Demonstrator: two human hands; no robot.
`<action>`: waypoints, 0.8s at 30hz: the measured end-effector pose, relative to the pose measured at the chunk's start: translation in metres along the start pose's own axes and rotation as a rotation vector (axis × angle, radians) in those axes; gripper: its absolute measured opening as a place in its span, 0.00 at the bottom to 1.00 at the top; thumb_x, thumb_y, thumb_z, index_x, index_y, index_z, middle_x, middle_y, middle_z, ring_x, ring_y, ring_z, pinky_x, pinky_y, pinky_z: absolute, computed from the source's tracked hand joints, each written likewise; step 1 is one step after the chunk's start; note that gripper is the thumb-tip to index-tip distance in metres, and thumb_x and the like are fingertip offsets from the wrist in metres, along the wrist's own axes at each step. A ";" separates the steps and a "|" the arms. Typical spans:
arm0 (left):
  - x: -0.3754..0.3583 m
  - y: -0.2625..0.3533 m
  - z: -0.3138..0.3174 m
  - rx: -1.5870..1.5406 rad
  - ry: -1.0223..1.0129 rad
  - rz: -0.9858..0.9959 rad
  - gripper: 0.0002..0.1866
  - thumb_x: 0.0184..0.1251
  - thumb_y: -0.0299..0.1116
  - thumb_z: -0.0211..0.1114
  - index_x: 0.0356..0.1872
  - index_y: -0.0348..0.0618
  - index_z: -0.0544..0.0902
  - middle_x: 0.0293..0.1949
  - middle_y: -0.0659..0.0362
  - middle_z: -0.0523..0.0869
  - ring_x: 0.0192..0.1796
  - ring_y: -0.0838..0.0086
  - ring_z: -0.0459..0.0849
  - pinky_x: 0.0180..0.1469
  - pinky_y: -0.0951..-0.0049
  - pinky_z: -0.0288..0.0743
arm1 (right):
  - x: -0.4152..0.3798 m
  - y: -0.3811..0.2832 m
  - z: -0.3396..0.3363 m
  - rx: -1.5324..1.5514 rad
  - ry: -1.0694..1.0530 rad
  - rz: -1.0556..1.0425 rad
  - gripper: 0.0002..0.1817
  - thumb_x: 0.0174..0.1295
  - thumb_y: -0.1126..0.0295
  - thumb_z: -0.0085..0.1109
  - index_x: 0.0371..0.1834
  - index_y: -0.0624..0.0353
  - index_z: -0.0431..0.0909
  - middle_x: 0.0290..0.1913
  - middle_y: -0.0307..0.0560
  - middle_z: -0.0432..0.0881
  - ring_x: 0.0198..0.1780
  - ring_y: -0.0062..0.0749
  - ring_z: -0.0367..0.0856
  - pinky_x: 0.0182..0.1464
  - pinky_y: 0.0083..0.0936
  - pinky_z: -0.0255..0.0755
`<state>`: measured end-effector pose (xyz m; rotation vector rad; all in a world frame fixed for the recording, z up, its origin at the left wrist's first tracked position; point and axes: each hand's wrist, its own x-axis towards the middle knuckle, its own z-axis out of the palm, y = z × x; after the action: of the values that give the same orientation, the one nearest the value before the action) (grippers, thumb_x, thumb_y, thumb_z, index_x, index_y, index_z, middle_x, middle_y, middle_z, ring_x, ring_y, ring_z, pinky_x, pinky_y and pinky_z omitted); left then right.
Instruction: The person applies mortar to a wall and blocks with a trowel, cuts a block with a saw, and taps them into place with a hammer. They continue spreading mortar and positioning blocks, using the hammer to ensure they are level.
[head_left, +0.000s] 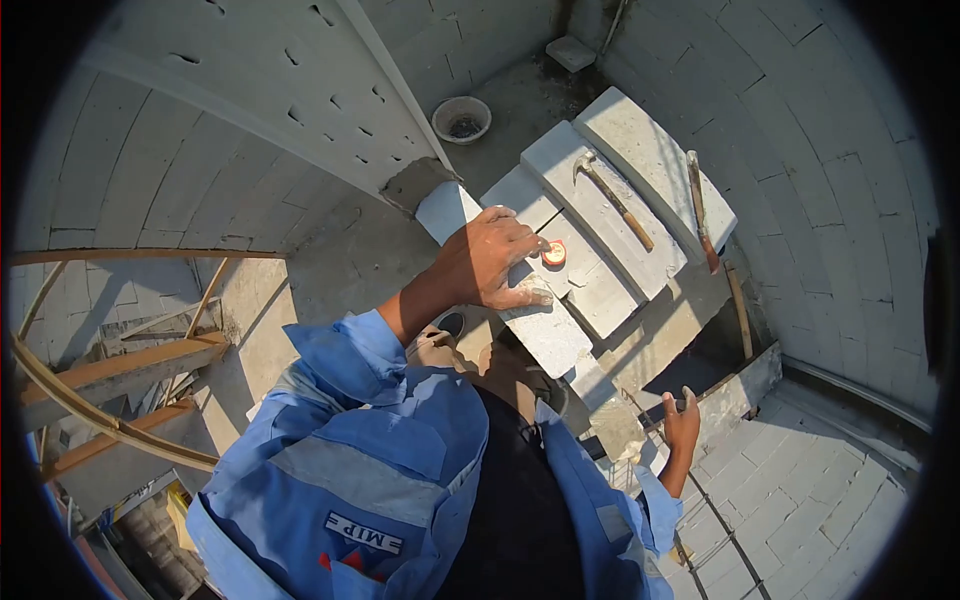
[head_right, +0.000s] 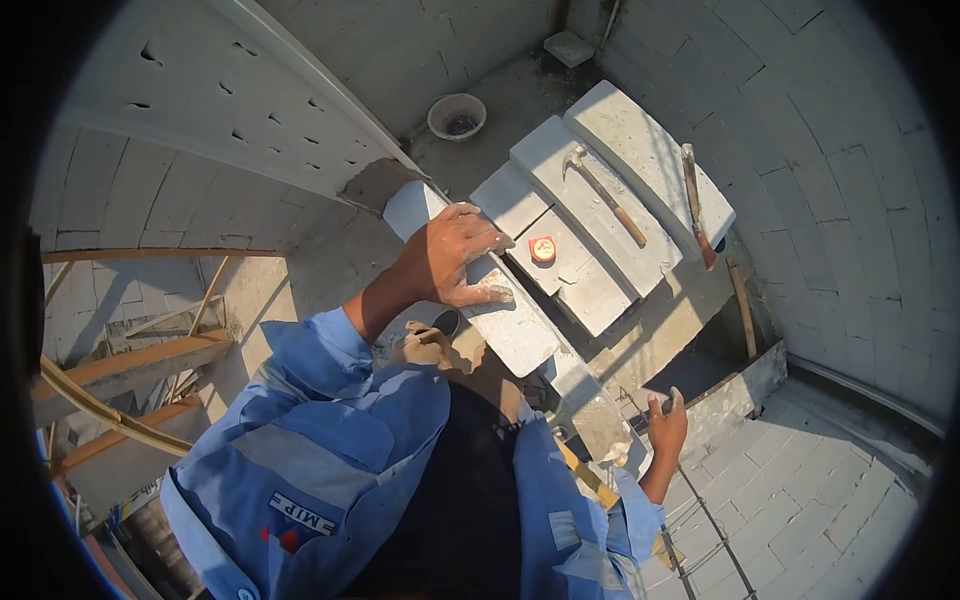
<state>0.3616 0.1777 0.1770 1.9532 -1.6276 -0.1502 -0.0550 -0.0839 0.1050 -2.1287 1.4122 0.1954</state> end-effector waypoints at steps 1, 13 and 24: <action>0.000 -0.002 0.002 -0.014 0.044 0.017 0.33 0.51 0.61 0.74 0.48 0.44 0.85 0.39 0.55 0.87 0.46 0.59 0.85 0.65 0.53 0.69 | -0.026 0.020 0.001 -0.013 0.010 0.080 0.35 0.62 0.53 0.67 0.66 0.66 0.74 0.56 0.69 0.83 0.57 0.55 0.83 0.61 0.39 0.73; -0.088 0.007 -0.030 -0.310 0.180 0.164 0.20 0.54 0.33 0.77 0.47 0.40 0.84 0.40 0.52 0.88 0.44 0.56 0.85 0.50 0.60 0.78 | -0.176 0.063 0.088 -0.303 0.226 0.249 0.45 0.47 0.73 0.66 0.75 0.48 0.64 0.75 0.53 0.63 0.75 0.56 0.61 0.74 0.46 0.59; -0.157 -0.022 -0.037 -0.261 -0.097 0.111 0.18 0.55 0.28 0.76 0.47 0.37 0.84 0.37 0.52 0.86 0.41 0.56 0.85 0.46 0.63 0.79 | -0.134 0.078 0.109 -0.597 0.368 0.351 0.25 0.56 0.73 0.63 0.60 0.47 0.77 0.56 0.48 0.78 0.61 0.47 0.74 0.65 0.49 0.65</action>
<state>0.3584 0.3384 0.1534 1.6780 -1.6800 -0.3981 -0.1616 0.0593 0.0412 -2.4477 2.1602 0.4196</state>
